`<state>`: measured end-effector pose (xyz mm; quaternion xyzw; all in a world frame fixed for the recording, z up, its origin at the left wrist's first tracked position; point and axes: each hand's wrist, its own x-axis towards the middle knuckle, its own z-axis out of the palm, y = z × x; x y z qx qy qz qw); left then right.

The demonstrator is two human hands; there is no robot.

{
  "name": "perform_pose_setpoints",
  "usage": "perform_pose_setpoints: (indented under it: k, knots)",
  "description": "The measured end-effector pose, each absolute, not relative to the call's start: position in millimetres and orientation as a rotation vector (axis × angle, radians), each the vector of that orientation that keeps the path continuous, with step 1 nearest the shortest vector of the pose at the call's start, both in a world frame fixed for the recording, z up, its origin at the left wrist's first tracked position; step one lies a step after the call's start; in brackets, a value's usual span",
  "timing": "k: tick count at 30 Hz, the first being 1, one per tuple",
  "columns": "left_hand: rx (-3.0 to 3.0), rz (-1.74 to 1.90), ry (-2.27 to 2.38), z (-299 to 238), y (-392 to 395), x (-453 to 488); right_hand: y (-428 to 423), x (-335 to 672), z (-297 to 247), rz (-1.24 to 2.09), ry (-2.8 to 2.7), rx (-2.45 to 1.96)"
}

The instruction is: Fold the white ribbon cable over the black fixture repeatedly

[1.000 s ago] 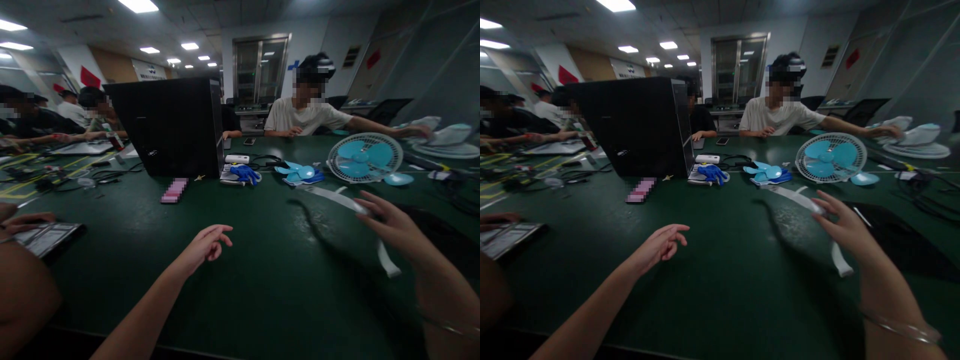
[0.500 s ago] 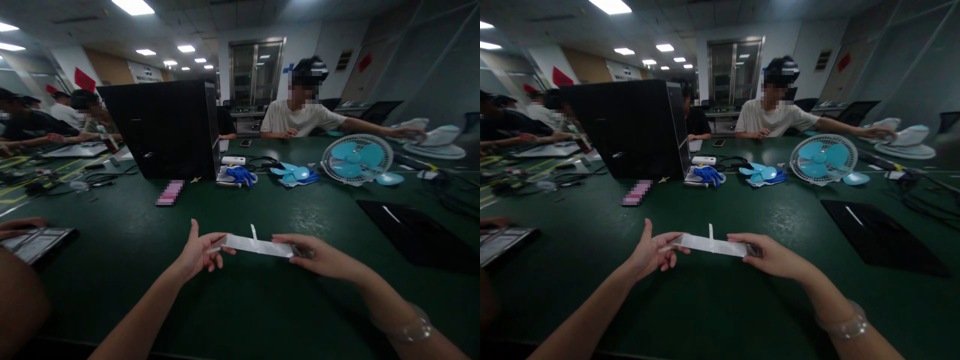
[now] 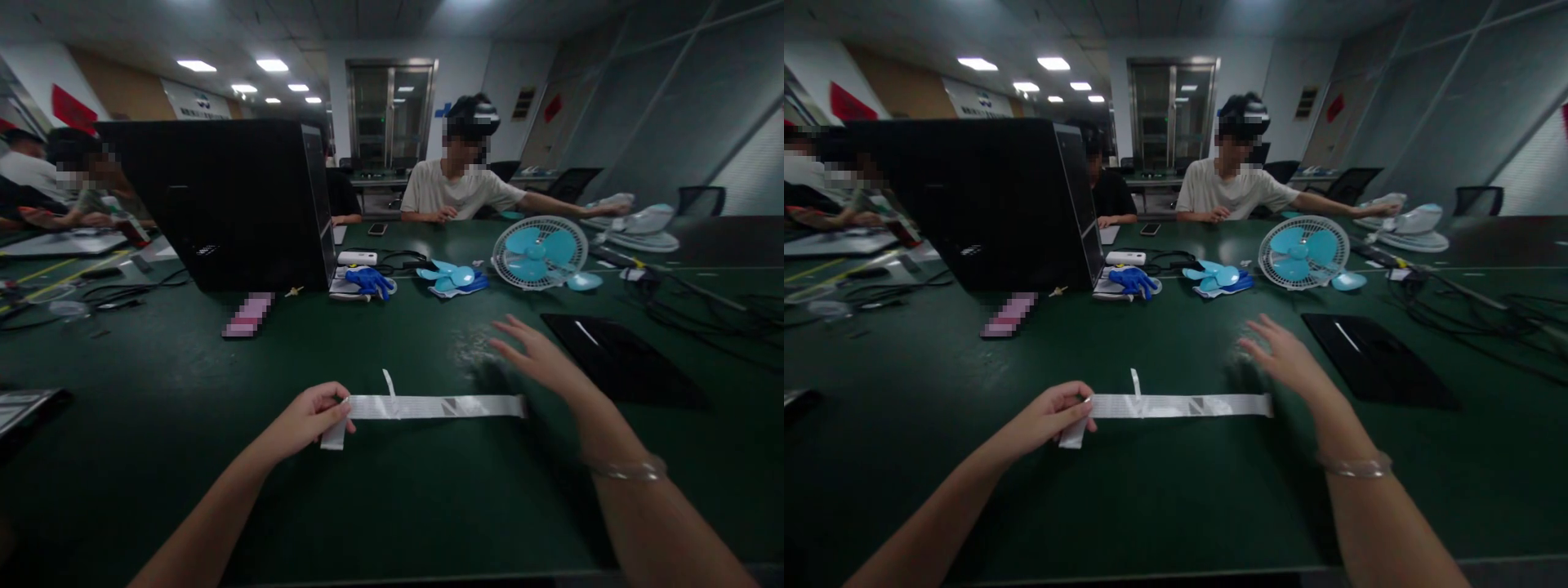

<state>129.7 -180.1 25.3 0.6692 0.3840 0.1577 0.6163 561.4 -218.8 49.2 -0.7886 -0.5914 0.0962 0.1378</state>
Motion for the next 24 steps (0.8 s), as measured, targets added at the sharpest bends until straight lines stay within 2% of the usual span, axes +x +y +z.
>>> perform_pose_setpoints:
  k: [3, 6, 11, 17, 24]
  knots:
    - [1.741, 0.363, 0.939, 28.6, -183.2, 130.9, -219.3, 614.5, 41.4, 0.102, -1.346, -2.612]
    - [1.952, 0.392, 0.983, 31.2, -185.2, 131.8, -224.0, 644.1, 33.5, 0.172, -1.139, -2.795]
    - [2.271, 0.437, 1.124, 31.5, -185.6, 129.5, -223.5, 647.8, 25.5, 0.208, -1.168, -2.905]
    - [2.293, 0.442, 1.114, 31.5, -186.7, 128.8, -213.6, 619.8, 30.8, 0.229, -1.629, -2.69]
    - [2.24, 0.412, 0.981, 30.8, -189.4, 130.2, -203.9, 540.4, 22.9, 0.338, -2.204, -2.192]
